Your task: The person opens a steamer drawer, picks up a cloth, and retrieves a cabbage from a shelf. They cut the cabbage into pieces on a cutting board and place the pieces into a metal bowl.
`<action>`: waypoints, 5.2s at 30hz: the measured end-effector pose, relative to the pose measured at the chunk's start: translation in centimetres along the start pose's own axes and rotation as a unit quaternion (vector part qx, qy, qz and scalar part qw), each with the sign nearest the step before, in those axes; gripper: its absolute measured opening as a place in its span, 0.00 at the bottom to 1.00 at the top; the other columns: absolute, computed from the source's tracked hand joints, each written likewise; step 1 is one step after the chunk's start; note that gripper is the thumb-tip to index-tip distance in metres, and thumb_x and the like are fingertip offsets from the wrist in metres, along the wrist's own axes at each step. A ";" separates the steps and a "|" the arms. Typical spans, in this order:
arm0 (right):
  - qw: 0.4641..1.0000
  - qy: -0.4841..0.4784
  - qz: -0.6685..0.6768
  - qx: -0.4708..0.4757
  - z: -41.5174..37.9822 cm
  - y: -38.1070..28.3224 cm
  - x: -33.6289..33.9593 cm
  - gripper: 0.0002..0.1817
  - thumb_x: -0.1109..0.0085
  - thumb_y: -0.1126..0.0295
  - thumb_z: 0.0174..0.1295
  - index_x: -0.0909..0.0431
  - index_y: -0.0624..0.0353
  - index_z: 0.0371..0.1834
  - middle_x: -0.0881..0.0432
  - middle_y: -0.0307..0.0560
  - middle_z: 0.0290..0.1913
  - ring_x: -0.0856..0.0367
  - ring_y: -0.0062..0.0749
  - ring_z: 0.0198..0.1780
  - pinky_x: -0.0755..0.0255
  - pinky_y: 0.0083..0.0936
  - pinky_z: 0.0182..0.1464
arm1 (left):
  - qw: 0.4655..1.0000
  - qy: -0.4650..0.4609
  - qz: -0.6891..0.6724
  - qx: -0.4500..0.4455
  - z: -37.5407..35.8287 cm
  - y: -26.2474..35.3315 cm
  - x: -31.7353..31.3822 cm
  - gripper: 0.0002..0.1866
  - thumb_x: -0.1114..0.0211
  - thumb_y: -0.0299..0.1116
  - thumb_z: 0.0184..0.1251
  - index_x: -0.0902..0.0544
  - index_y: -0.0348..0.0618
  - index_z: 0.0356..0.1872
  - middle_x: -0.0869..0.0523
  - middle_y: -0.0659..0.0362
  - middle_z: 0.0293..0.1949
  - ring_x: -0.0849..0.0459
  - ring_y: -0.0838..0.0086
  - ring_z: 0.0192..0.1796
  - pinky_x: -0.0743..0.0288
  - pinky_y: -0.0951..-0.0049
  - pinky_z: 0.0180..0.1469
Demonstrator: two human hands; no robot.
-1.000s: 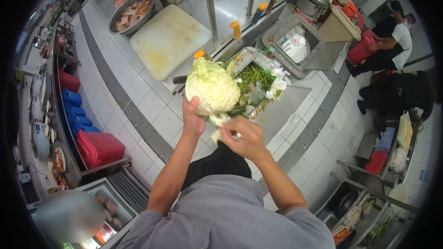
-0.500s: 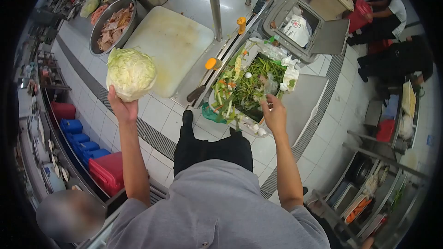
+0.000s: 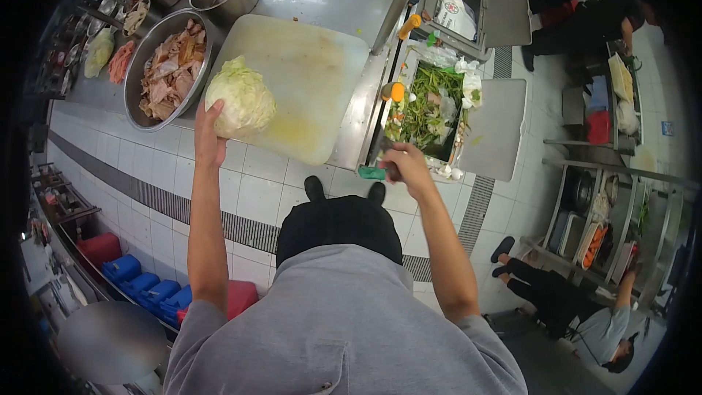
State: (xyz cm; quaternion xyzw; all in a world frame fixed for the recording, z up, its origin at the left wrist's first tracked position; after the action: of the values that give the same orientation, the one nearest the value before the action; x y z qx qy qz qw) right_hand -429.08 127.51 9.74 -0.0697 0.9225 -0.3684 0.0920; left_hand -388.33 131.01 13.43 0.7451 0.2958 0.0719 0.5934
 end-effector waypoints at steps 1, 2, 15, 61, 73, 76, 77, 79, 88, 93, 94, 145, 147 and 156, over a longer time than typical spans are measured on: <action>1.000 0.006 0.002 -0.003 -2.4 -0.5 0.4 0.26 0.36 0.72 0.55 0.33 0.70 0.55 0.17 0.52 0.28 0.25 0.28 0.17 0.31 0.24 0.18 | 1.000 -0.009 0.013 -0.005 0.5 -0.3 0.2 0.43 0.30 0.44 0.60 0.39 0.36 0.73 0.30 0.46 0.65 0.28 0.58 0.67 0.29 0.59 0.64; 1.000 0.003 0.010 0.017 -5.2 -1.3 0.8 0.23 0.38 0.72 0.56 0.30 0.68 0.54 0.17 0.52 0.30 0.26 0.26 0.17 0.32 0.22 0.18 | 1.000 -0.015 0.012 0.000 0.8 -0.4 0.3 0.43 0.30 0.44 0.60 0.39 0.36 0.73 0.30 0.46 0.65 0.28 0.58 0.67 0.29 0.59 0.64; 0.999 0.030 -0.039 0.023 -2.6 -0.5 -1.0 0.19 0.36 0.68 0.60 0.29 0.64 0.52 0.16 0.52 0.32 0.25 0.26 0.18 0.35 0.21 0.18 | 0.997 -0.007 0.047 0.066 2.6 -2.6 -1.8 0.43 0.33 0.49 0.62 0.40 0.39 0.73 0.28 0.47 0.64 0.23 0.55 0.63 0.22 0.53 0.56; 0.894 0.168 -0.346 0.229 -11.4 -1.6 -18.3 0.20 0.41 0.63 0.68 0.38 0.58 0.54 0.18 0.60 0.30 0.17 0.61 0.30 0.25 0.46 0.33 | 0.953 -0.133 0.238 -0.133 5.8 -2.2 3.1 0.30 0.35 0.43 0.69 0.31 0.41 0.68 0.29 0.51 0.61 0.27 0.61 0.61 0.29 0.62 0.61; 0.890 0.148 -0.371 0.218 -8.8 -3.7 -22.7 0.14 0.48 0.62 0.71 0.35 0.63 0.46 0.20 0.61 0.25 0.18 0.60 0.27 0.28 0.50 0.31 | 0.816 -0.146 0.404 -0.387 4.9 -2.0 0.6 0.21 0.32 0.38 0.62 0.22 0.45 0.55 0.29 0.48 0.54 0.30 0.54 0.58 0.35 0.58 0.61; 0.846 0.165 -0.434 0.261 -8.6 -3.6 -24.0 0.12 0.47 0.64 0.70 0.35 0.62 0.42 0.20 0.61 0.26 0.18 0.60 0.26 0.26 0.52 0.29 | 0.829 -0.081 0.395 -0.387 3.8 -2.4 -0.2 0.18 0.32 0.37 0.62 0.21 0.45 0.52 0.29 0.49 0.52 0.31 0.54 0.56 0.35 0.57 0.60; 0.847 0.165 -0.434 0.259 -8.5 -3.4 -24.3 0.12 0.47 0.64 0.70 0.35 0.62 0.42 0.20 0.61 0.26 0.18 0.60 0.26 0.26 0.52 0.29 | 0.841 -0.060 0.388 -0.372 3.3 -2.6 -0.2 0.17 0.32 0.37 0.62 0.21 0.45 0.51 0.29 0.49 0.51 0.31 0.53 0.55 0.36 0.57 0.59; 0.820 0.173 -0.468 0.280 -8.3 -3.1 -24.4 0.11 0.46 0.65 0.69 0.35 0.61 0.40 0.20 0.59 0.25 0.19 0.59 0.24 0.24 0.49 0.26 | 0.839 -0.065 0.385 -0.378 3.7 -2.5 0.3 0.16 0.33 0.36 0.63 0.20 0.45 0.50 0.29 0.49 0.50 0.31 0.54 0.55 0.36 0.56 0.59; 0.797 0.187 -0.494 0.293 -7.4 -2.2 -24.5 0.11 0.44 0.67 0.67 0.33 0.61 0.38 0.22 0.57 0.22 0.19 0.55 0.21 0.23 0.44 0.22 | 0.793 -0.094 0.388 -0.460 6.2 -3.3 -1.0 0.12 0.40 0.33 0.60 0.22 0.45 0.44 0.27 0.51 0.46 0.32 0.56 0.51 0.41 0.56 0.58; 0.803 0.165 -0.514 0.254 -7.9 -3.3 -23.7 0.11 0.43 0.67 0.67 0.35 0.60 0.41 0.19 0.56 0.25 0.20 0.57 0.22 0.25 0.48 0.25 | 0.789 -0.107 0.380 -0.470 6.6 -3.5 -1.3 0.13 0.44 0.28 0.53 0.24 0.45 0.42 0.28 0.52 0.44 0.33 0.56 0.49 0.41 0.56 0.56; 0.801 0.158 -0.517 0.257 -8.0 -3.7 -23.5 0.11 0.43 0.67 0.66 0.35 0.60 0.41 0.19 0.56 0.24 0.20 0.57 0.21 0.25 0.47 0.25 | 0.785 -0.109 0.384 -0.473 6.6 -3.5 -1.3 0.13 0.45 0.28 0.53 0.25 0.44 0.43 0.28 0.51 0.45 0.33 0.56 0.50 0.41 0.55 0.57; 0.733 0.217 -0.586 0.268 -1.3 0.7 -25.8 0.11 0.42 0.65 0.64 0.33 0.57 0.34 0.21 0.54 0.19 0.18 0.50 0.20 0.22 0.42 0.21 | 0.757 -0.350 0.418 -0.360 17.1 0.9 -9.4 0.17 0.48 0.37 0.74 0.27 0.39 0.56 0.19 0.49 0.42 0.20 0.57 0.47 0.29 0.63 0.53; 0.738 0.206 -0.583 0.272 -1.1 0.9 -25.7 0.10 0.42 0.65 0.64 0.33 0.57 0.34 0.21 0.54 0.19 0.18 0.50 0.20 0.23 0.41 0.22 | 0.779 -0.427 0.360 -0.285 17.3 1.7 -9.3 0.19 0.51 0.36 0.74 0.30 0.39 0.61 0.22 0.54 0.46 0.23 0.65 0.53 0.32 0.68 0.60; 0.752 0.212 -0.571 0.254 -0.1 0.6 -25.4 0.10 0.43 0.66 0.64 0.33 0.58 0.34 0.22 0.54 0.17 0.19 0.52 0.19 0.23 0.43 0.23 | 0.774 -0.463 0.369 -0.224 18.3 0.5 -9.1 0.19 0.50 0.35 0.72 0.31 0.43 0.62 0.23 0.57 0.45 0.24 0.69 0.52 0.32 0.69 0.59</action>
State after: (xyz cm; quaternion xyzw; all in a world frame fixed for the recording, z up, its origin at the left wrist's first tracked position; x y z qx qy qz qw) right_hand -404.37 133.01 12.42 -0.4776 0.5793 -0.5786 -0.3185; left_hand -387.19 110.72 10.89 0.5864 -0.3364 -0.0041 0.7369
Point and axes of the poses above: each hand's wrist, its own z-axis towards the middle knuckle, its own x-axis out of the back of the hand, y = z × x, the point moved 1 cm from there along z, towards the middle knuckle
